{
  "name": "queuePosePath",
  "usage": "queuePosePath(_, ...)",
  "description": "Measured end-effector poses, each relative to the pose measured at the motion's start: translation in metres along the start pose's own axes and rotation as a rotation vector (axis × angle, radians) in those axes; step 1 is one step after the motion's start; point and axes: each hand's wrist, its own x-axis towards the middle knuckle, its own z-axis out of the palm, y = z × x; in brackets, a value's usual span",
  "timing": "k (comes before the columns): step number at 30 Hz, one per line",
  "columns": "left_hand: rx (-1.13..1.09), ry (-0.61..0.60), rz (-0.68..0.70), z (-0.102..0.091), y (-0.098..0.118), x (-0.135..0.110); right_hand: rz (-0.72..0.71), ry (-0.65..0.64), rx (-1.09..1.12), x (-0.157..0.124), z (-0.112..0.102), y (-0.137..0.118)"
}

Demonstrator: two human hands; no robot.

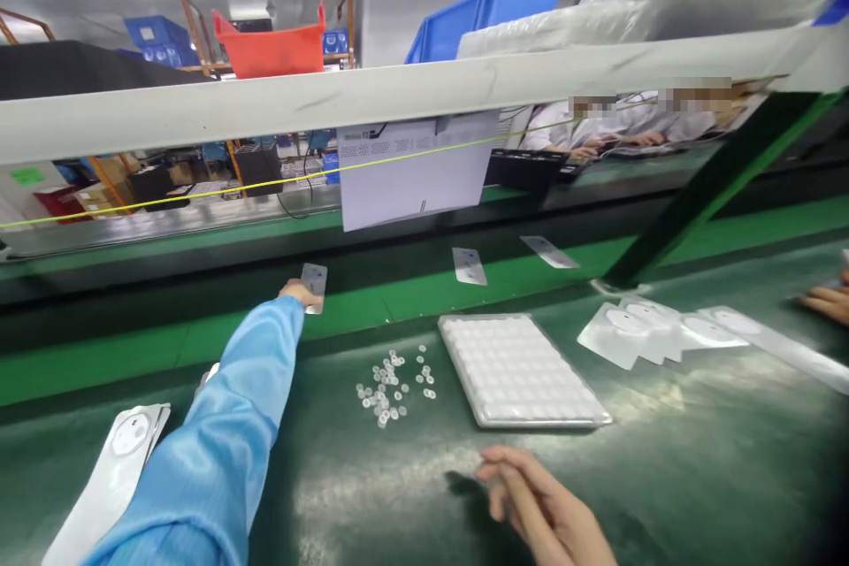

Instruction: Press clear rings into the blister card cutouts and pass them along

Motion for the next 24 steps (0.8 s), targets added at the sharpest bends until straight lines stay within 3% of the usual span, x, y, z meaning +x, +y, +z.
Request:
queuePosePath(3, -0.114, -0.169, 0.093, -0.008, -0.002, -0.034, 0.072, -0.140, 0.110, 0.010, 0.035, -0.022)
queuePosePath(7, -0.291, -0.418, 0.217, 0.018, -0.036, -0.136, 0.128, -0.308, 0.243, 0.022, 0.083, -0.054)
queuePosePath(9, -0.518, -0.412, 0.228, 0.030, -0.063, -0.191, 0.131, -0.482, 0.321, 0.012, 0.105, -0.062)
queuePosePath(12, -0.752, -0.349, 0.045, 0.036, -0.093, -0.246, 0.148, -0.667, 0.333, -0.017, 0.125, -0.062)
queuePosePath(14, -0.927, -0.348, -0.067, 0.036, -0.101, -0.263, 0.170, -0.720, 0.284, -0.036, 0.131, -0.056)
queuePosePath(17, -1.160, -0.340, -0.173, 0.037, -0.103, -0.272, 0.213, -0.690, 0.296, -0.049, 0.135, -0.045)
queuePosePath(20, -1.275, -0.399, -0.240, 0.042, -0.101, -0.278, 0.202, -0.626, 0.286, -0.053, 0.137, -0.043)
queuePosePath(24, -1.353, -0.420, -0.315, 0.048, -0.104, -0.274, 0.187, -0.717, 0.127, -0.059, 0.138, -0.047)
